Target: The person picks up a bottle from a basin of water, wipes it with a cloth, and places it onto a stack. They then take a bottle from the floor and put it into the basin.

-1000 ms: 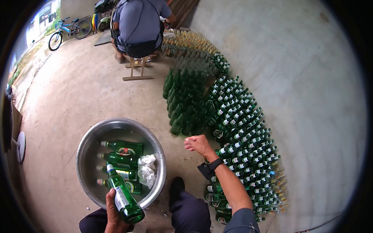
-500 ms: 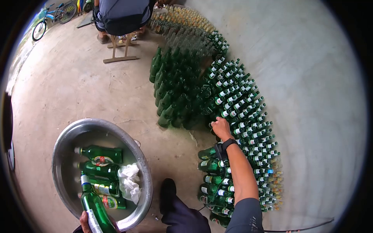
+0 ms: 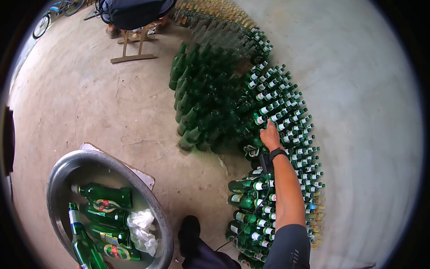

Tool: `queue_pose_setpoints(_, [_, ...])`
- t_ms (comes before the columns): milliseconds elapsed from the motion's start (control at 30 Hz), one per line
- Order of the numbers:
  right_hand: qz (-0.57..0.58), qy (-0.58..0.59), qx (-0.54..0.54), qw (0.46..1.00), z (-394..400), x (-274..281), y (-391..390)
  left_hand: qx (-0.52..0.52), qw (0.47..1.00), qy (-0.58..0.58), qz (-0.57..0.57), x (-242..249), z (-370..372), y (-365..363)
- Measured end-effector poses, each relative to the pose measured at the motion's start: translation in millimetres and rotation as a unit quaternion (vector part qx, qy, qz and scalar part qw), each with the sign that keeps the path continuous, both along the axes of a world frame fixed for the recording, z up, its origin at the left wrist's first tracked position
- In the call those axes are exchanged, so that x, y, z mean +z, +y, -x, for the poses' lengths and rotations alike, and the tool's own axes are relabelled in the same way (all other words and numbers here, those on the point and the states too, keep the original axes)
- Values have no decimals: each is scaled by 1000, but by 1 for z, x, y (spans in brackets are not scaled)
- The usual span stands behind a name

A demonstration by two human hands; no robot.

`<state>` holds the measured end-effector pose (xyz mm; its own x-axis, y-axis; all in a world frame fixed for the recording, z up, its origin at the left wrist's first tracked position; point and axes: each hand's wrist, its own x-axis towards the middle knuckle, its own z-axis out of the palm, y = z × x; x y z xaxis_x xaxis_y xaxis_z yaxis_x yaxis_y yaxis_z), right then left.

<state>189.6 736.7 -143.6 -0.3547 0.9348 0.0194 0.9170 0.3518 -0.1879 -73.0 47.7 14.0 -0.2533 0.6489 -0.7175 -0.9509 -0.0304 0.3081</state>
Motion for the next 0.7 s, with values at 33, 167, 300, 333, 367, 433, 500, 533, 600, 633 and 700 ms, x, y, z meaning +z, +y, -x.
queue_pose_setpoints(33, [-9, -4, 7, 1000, 2, -2, 4, -7, 1000, -3, -11, -2, 0, -1])
queue_pose_setpoints(167, [18, 1, -3, 1000, 4, -13, 17, -19, 996, -79, -32, -17, 8, 2])
queue_pose_setpoints(300, [4, -11, 18, 1000, 9, -19, 24, -19, 996, -88, -3, -24, 5, 5])
queue_pose_setpoints(333, [20, -16, 16, 1000, 11, -16, 25, -7, 997, -80, 2, -30, 4, -1])
queue_pose_setpoints(367, [21, -15, 14, 1000, 12, -17, 27, 5, 997, -71, 7, -33, 4, -5])
queue_pose_setpoints(433, [12, -24, 18, 999, 8, -23, 35, -12, 998, -63, -10, -34, 7, -4])
queue_pose_setpoints(500, [18, -33, 12, 999, 4, -27, 40, -26, 998, -57, -29, -38, 6, -6])
queue_pose_setpoints(533, [25, -41, 7, 999, 3, -29, 42, 23, 994, -103, -11, -41, 3, -10])
queue_pose_setpoints(600, [19, -45, 5, 999, 3, -30, 43, 71, 986, -149, 7, -44, 1, -10])
queue_pose_setpoints(633, [15, -48, 3, 999, 3, -30, 42, 99, 984, -150, -2, -44, -2, -7])
queue_pose_setpoints(700, [1, -51, 21, 998, 1, -28, 41, 124, 980, -153, -8, -45, -3, -5])
